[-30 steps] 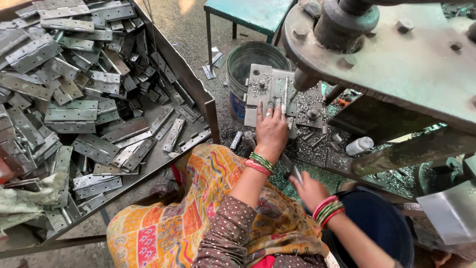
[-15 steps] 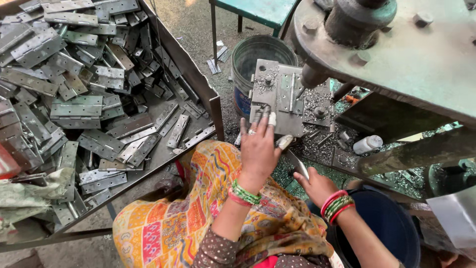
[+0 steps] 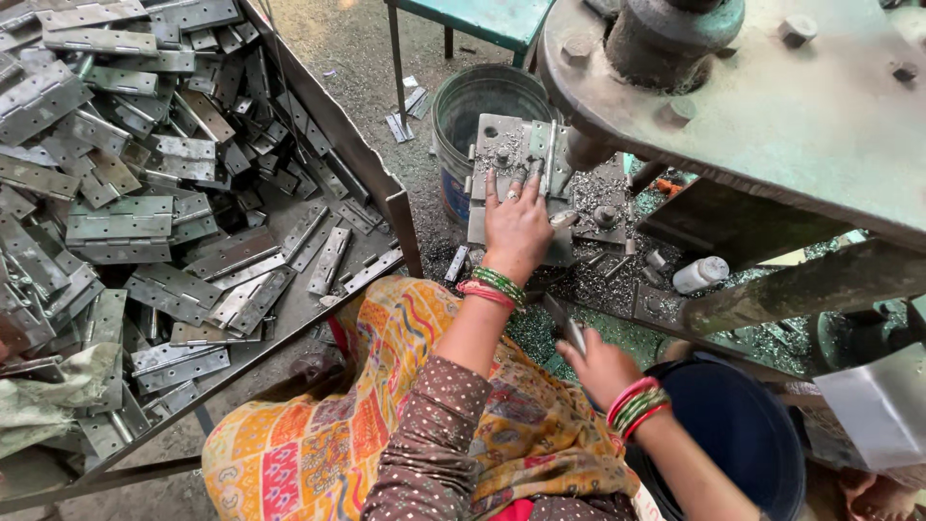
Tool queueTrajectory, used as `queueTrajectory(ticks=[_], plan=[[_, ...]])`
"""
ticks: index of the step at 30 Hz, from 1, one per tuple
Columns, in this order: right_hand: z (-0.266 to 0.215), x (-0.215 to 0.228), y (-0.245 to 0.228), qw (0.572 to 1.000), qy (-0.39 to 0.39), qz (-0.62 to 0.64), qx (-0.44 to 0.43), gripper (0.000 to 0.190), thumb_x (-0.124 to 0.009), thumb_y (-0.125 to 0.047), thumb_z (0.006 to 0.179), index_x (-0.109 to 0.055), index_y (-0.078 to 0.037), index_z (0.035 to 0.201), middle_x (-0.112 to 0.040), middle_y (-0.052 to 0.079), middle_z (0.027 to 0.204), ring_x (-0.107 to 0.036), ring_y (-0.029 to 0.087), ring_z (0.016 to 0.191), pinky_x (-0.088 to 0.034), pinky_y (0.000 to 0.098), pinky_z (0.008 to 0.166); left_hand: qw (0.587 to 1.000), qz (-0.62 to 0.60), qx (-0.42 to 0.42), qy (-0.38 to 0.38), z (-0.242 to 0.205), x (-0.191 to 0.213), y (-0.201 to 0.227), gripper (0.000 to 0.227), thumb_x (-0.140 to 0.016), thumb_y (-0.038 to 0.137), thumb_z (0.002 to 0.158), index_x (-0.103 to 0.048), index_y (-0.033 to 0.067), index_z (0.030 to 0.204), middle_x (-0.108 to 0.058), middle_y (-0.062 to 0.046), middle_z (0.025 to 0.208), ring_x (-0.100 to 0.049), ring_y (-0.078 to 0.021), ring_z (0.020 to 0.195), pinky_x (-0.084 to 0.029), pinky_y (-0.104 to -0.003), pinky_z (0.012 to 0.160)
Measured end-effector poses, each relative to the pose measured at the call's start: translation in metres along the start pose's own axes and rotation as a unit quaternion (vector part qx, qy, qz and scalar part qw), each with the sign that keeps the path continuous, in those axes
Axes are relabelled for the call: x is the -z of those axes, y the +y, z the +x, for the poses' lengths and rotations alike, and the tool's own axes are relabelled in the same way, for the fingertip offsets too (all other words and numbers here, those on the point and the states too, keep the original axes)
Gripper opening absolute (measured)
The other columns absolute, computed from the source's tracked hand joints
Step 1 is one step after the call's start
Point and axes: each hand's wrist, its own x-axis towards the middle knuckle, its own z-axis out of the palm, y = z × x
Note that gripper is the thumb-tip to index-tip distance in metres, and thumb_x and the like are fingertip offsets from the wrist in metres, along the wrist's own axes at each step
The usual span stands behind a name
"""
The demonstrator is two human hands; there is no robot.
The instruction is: The person sits at a manual punching machine, repeatedly picking up metal hinge pieces from a bin, placing them into the machine's die, and operating the lever to punch holes. The processed pieces are then discarded into a pile.
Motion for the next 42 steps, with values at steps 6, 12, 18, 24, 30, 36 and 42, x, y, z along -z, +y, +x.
queueTrajectory(ticks=[6, 12, 18, 24, 30, 36, 42], plan=[[-0.012, -0.080, 0.022, 0.992, 0.123, 0.025, 0.026, 0.043, -0.056, -0.047, 0.095, -0.053, -0.006, 0.105, -0.069, 0.027, 0.077, -0.069, 0.048, 0.071, -0.055, 0.0582, 0.063, 0.999, -0.005, -0.009, 0.042, 0.003, -0.002, -0.001, 0.049, -0.049, 0.045, 0.097, -0.073, 0.0060, 0.116, -0.058, -0.008, 0.146, -0.055, -0.0259, 0.134, -0.009, -0.060, 0.124], [0.002, -0.059, 0.021, 0.998, 0.052, 0.032, 0.018, 0.049, -0.058, -0.054, 0.096, -0.055, -0.004, 0.098, -0.069, 0.027, 0.074, -0.069, 0.048, 0.073, -0.054, 0.0572, 0.065, 0.999, 0.006, -0.025, 0.030, 0.004, 0.002, -0.004, 0.036, -0.048, 0.024, 0.094, -0.074, 0.0077, 0.113, -0.056, -0.007, 0.150, -0.053, -0.0241, 0.134, -0.009, -0.060, 0.124], [0.004, -0.016, 0.021, 1.000, 0.010, 0.006, 0.008, 0.052, -0.052, -0.058, 0.097, -0.056, -0.006, 0.105, -0.071, 0.027, 0.079, -0.069, 0.048, 0.076, -0.053, 0.0588, 0.069, 0.999, -0.033, -0.013, 0.007, -0.003, 0.020, -0.003, 0.038, -0.059, 0.035, 0.089, -0.073, 0.0088, 0.112, -0.057, -0.008, 0.146, -0.054, -0.0247, 0.133, -0.012, -0.058, 0.123], [0.002, -0.072, 0.027, 0.996, 0.060, 0.065, -0.007, 0.054, -0.050, -0.053, 0.095, -0.052, -0.008, 0.124, -0.069, 0.034, 0.080, -0.067, 0.055, 0.077, -0.051, 0.0631, 0.068, 0.931, -0.328, 0.056, 0.149, -0.070, 0.052, -0.026, 0.035, -0.071, 0.022, 0.089, -0.068, 0.0067, 0.121, -0.064, -0.009, 0.132, -0.064, -0.0307, 0.122, -0.047, -0.046, 0.109], [0.003, -0.021, 0.024, 0.998, -0.010, 0.043, -0.033, 0.054, -0.053, -0.056, 0.098, -0.057, -0.007, 0.121, -0.074, 0.023, 0.085, -0.075, 0.043, 0.074, -0.057, 0.0515, 0.066, 0.901, -0.196, 0.333, 0.199, -0.154, 0.031, -0.131, 0.033, -0.066, 0.014, 0.095, -0.059, 0.0036, 0.126, -0.063, -0.016, 0.127, -0.068, -0.0357, 0.104, -0.056, -0.043, 0.090], [-0.014, 0.069, -0.032, 0.999, 0.031, -0.017, -0.008, 0.054, -0.052, -0.056, 0.099, -0.063, -0.016, 0.134, -0.079, 0.009, 0.095, -0.077, 0.027, 0.084, -0.056, 0.0409, 0.075, 0.922, 0.042, 0.356, 0.149, -0.186, -0.032, -0.243, 0.036, -0.063, 0.011, 0.088, -0.062, 0.0056, 0.123, -0.063, -0.019, 0.132, -0.067, -0.0370, 0.106, -0.049, -0.052, 0.099], [-0.033, 0.071, -0.043, 0.989, 0.145, -0.008, 0.014, 0.043, -0.058, -0.050, 0.104, -0.076, -0.016, 0.125, -0.075, 0.013, 0.100, -0.074, 0.029, 0.086, -0.055, 0.0405, 0.075, 0.930, 0.111, 0.334, 0.109, -0.184, -0.068, -0.274, 0.021, -0.060, 0.013, 0.091, -0.066, 0.0080, 0.111, -0.066, -0.014, 0.113, -0.067, -0.0316, 0.103, -0.042, -0.057, 0.109]])
